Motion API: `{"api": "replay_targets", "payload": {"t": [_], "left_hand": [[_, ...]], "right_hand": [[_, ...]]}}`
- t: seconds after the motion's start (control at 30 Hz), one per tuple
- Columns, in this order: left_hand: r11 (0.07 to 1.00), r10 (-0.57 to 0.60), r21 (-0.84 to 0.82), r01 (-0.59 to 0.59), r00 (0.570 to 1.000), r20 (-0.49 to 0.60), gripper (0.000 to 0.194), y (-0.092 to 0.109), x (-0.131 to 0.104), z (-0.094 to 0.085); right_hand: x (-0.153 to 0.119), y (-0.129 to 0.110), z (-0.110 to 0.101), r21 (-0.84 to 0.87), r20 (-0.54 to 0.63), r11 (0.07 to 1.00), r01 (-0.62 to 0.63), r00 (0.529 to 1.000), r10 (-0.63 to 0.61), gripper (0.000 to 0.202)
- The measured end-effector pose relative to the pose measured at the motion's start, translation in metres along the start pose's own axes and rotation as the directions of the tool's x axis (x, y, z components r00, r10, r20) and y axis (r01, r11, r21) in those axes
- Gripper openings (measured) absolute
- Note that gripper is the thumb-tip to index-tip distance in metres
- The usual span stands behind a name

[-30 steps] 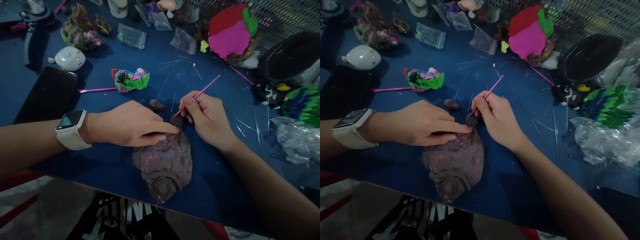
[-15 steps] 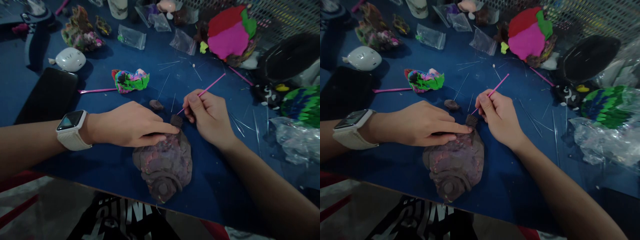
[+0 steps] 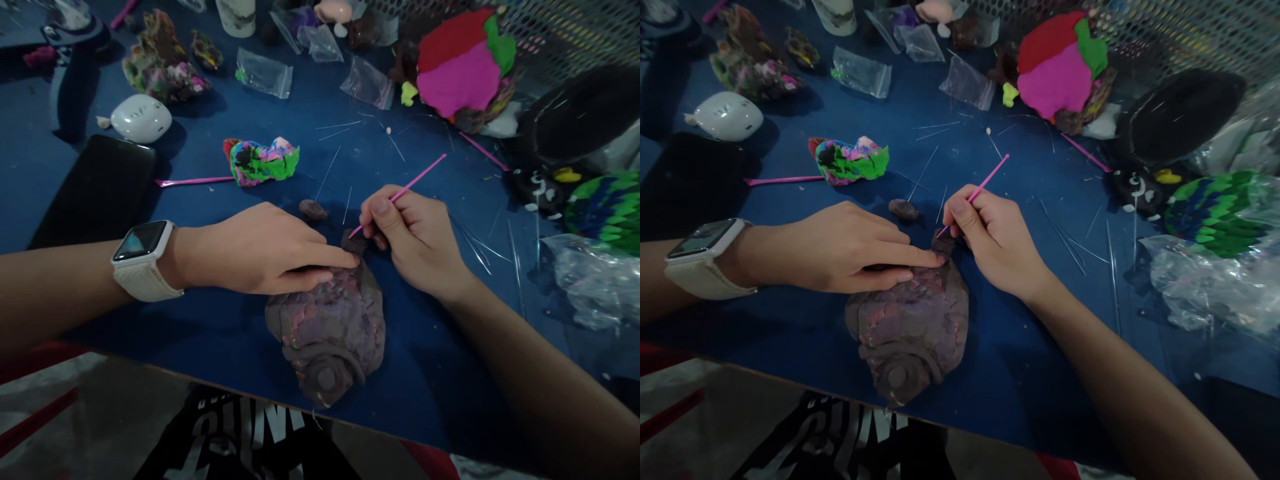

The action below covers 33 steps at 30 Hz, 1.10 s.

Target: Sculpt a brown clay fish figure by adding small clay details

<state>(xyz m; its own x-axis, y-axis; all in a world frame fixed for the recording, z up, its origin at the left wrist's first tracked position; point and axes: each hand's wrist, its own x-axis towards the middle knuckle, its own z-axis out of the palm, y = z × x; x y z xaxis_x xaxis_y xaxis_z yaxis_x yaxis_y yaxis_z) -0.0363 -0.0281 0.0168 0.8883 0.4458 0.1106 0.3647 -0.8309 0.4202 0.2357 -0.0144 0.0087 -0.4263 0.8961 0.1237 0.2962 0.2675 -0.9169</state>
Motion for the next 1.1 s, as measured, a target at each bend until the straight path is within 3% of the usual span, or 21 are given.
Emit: {"api": "replay_targets", "payload": {"t": [0.2, 0.53, 0.87, 1.1], "left_hand": [[1.000, -0.003, -0.001, 0.003, 1.000, 0.007, 0.045, 0.0002, 0.0001, -0.0003], [1.000, 0.009, -0.007, -0.009, 1.000, -0.003, 0.045, 0.0000, -0.0004, -0.0005], [1.000, 0.027, 0.011, -0.027, 0.999, -0.038, 0.043, -0.0006, -0.0012, 0.0007], [0.997, 0.066, 0.043, -0.065, 0.998, -0.019, 0.042, -0.0022, -0.0027, -0.0030]], "right_hand": [[-0.0003, -0.0007, 0.0007, -0.021, -0.012, 1.000, -0.007, 1.000, 0.007, 0.062], [-0.0016, 0.0031, 0.0040, 0.000, -0.133, 0.998, -0.055, 0.990, 0.054, 0.059], [-0.0030, 0.0009, 0.0030, 0.031, -0.069, 1.000, -0.001, 0.998, 0.003, 0.060], [-0.0051, 0.0007, 0.0018, 0.062, -0.109, 0.998, -0.007, 0.994, 0.013, 0.062]]}}
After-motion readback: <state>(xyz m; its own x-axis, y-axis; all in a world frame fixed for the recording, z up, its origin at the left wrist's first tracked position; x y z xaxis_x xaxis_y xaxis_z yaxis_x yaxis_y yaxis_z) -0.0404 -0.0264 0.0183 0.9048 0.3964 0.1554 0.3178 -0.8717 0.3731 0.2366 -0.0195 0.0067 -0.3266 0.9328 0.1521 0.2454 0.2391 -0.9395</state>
